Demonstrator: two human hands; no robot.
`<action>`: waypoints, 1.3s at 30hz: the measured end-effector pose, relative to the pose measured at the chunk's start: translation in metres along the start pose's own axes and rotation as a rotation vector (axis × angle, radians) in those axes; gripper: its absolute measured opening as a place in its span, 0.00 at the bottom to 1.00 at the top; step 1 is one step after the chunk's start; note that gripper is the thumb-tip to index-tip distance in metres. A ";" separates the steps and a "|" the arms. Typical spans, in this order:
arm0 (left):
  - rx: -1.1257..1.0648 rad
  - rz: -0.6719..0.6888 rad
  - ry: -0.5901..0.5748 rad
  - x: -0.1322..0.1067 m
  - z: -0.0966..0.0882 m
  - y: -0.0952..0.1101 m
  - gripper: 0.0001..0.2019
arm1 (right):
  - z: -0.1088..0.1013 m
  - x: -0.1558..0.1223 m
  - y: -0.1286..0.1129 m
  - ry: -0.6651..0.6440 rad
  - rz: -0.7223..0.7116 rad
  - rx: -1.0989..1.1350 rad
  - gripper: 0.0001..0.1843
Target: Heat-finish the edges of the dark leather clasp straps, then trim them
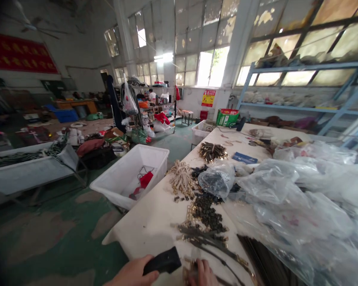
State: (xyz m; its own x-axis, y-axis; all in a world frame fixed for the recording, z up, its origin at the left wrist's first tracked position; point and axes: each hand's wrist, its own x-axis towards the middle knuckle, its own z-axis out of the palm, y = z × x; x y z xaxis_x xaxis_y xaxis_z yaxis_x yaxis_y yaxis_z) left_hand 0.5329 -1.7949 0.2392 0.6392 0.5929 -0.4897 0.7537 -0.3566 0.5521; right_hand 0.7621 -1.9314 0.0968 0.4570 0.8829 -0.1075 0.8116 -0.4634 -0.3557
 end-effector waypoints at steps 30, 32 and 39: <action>0.703 0.191 -0.224 0.080 0.046 0.143 0.21 | -0.029 0.004 0.072 -0.007 0.155 0.248 0.09; 0.713 0.200 -0.225 0.081 0.046 0.146 0.21 | -0.031 0.003 0.071 -0.002 0.148 0.251 0.09; 0.704 0.205 -0.204 0.085 0.048 0.148 0.23 | -0.035 0.001 0.070 -0.014 0.152 0.230 0.09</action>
State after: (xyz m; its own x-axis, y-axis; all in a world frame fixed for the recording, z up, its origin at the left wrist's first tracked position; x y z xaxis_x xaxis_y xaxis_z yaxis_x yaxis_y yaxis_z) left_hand 0.7061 -1.8323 0.2473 0.7408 0.3447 -0.5765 0.4929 -0.8621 0.1179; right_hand 0.8317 -1.9658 0.1047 0.5607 0.8064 -0.1880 0.6293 -0.5625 -0.5362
